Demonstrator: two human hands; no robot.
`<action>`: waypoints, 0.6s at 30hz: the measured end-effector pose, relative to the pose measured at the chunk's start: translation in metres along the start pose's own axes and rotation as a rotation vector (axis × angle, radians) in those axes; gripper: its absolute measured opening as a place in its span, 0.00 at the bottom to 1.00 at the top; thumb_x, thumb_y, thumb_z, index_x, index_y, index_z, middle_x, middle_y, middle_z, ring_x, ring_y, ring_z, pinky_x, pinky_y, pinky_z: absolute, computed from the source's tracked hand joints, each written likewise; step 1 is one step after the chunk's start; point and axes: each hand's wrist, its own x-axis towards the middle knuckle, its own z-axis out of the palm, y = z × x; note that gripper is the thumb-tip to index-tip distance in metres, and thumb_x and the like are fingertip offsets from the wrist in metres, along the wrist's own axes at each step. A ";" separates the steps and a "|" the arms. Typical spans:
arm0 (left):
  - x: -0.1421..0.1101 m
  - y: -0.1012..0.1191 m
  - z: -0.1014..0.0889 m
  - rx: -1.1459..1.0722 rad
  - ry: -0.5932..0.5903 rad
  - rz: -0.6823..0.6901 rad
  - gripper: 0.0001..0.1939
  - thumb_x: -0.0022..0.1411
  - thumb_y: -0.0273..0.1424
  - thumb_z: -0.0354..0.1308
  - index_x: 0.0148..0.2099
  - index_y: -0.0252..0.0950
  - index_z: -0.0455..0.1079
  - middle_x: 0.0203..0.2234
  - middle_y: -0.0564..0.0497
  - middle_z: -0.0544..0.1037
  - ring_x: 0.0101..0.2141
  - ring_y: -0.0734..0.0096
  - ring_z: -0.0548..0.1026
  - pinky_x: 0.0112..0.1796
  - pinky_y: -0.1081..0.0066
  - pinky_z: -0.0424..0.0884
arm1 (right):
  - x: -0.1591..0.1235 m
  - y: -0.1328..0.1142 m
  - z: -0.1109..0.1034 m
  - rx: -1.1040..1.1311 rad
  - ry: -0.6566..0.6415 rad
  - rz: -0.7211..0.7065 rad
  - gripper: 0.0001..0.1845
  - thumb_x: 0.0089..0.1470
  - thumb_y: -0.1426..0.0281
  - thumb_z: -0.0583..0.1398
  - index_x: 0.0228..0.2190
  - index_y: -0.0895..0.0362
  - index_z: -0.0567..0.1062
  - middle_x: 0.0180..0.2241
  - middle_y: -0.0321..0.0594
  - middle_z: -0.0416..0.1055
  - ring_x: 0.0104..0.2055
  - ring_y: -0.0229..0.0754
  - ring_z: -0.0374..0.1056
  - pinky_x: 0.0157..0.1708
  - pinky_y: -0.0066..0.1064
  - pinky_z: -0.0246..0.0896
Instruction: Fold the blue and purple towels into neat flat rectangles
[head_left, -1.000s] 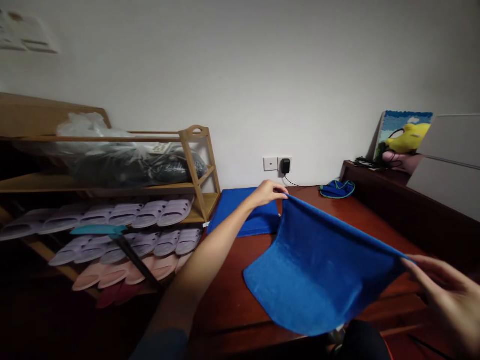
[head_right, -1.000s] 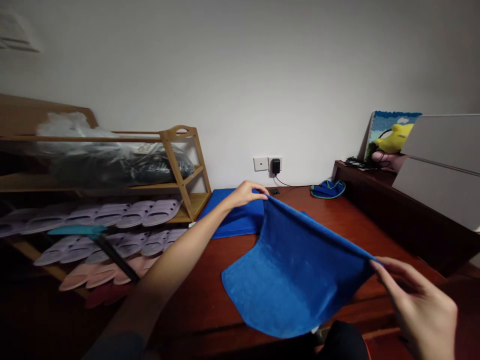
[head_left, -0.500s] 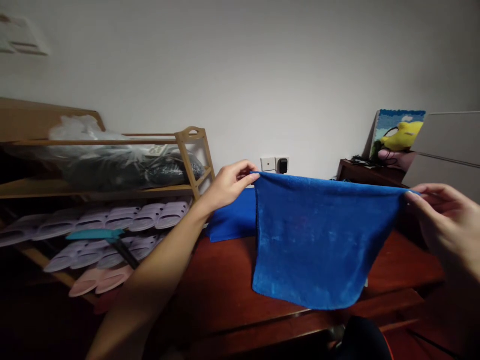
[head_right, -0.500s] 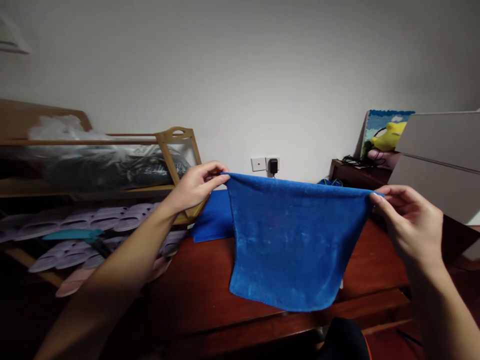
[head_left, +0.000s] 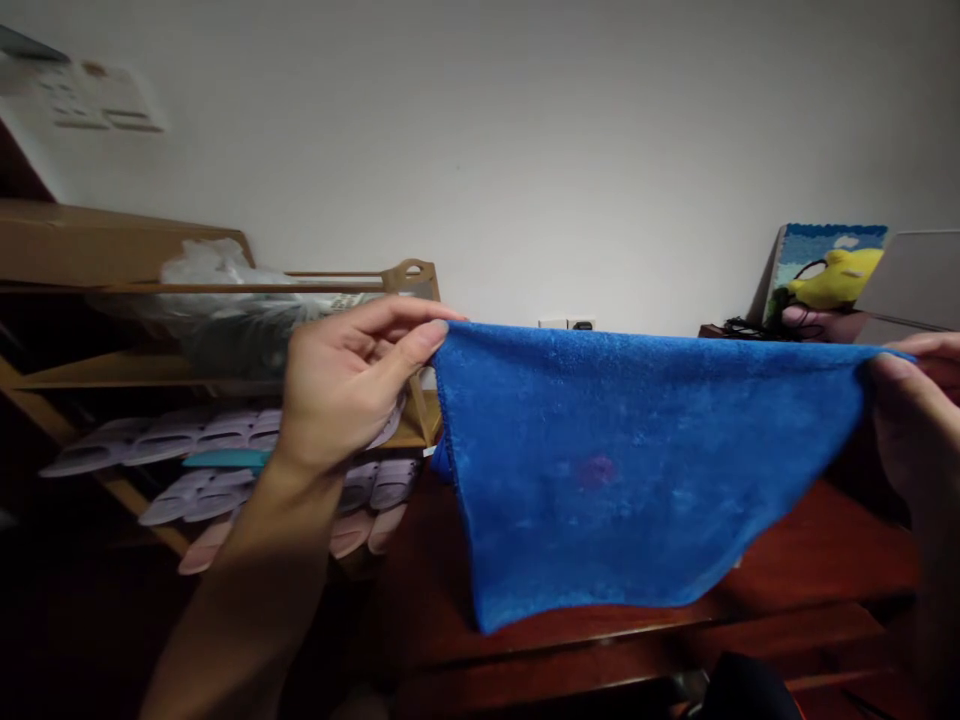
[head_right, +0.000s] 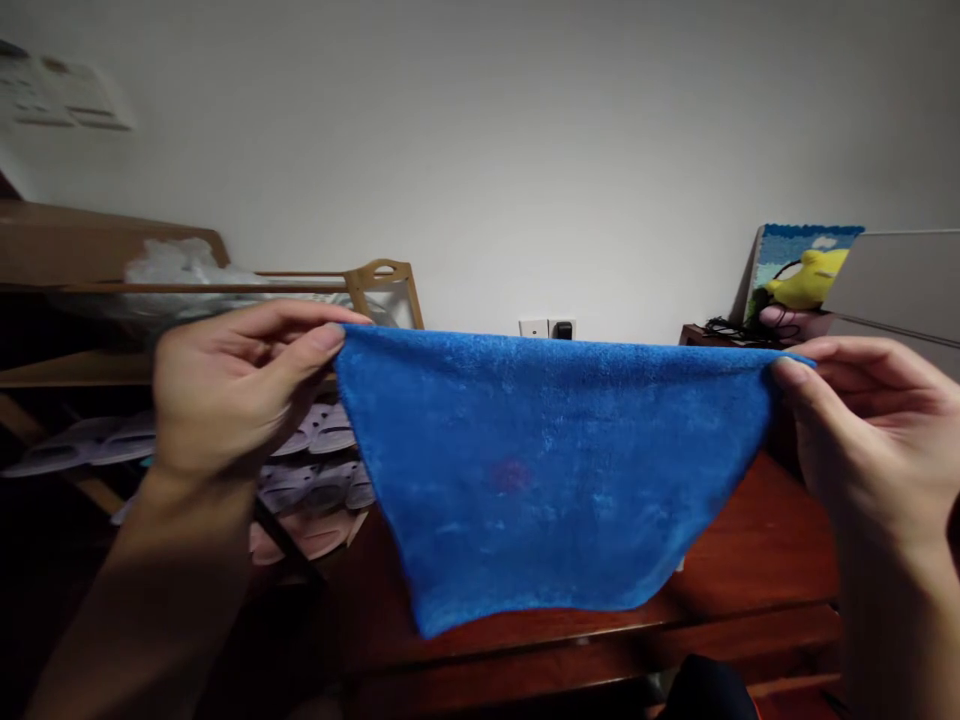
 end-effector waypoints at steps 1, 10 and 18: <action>-0.001 0.000 -0.001 -0.022 -0.004 -0.017 0.06 0.57 0.32 0.61 0.37 0.40 0.77 0.21 0.57 0.74 0.19 0.81 0.65 0.19 0.79 0.59 | 0.001 0.001 0.002 0.022 -0.015 0.012 0.17 0.43 0.64 0.68 0.36 0.59 0.76 0.30 0.42 0.71 0.26 0.33 0.65 0.28 0.30 0.61; -0.024 -0.063 0.010 -0.086 -0.234 -0.305 0.16 0.54 0.41 0.61 0.37 0.34 0.75 0.25 0.51 0.77 0.25 0.73 0.73 0.26 0.76 0.68 | -0.009 0.079 0.033 0.166 -0.473 0.339 0.18 0.41 0.60 0.68 0.30 0.60 0.74 0.22 0.35 0.69 0.22 0.31 0.63 0.25 0.25 0.59; -0.063 -0.174 0.035 -0.153 -0.403 -0.526 0.20 0.53 0.45 0.59 0.38 0.33 0.72 0.23 0.51 0.76 0.26 0.71 0.72 0.29 0.72 0.69 | -0.052 0.177 0.085 0.121 -0.746 0.465 0.26 0.39 0.51 0.65 0.29 0.61 0.72 0.20 0.34 0.67 0.24 0.33 0.61 0.27 0.27 0.56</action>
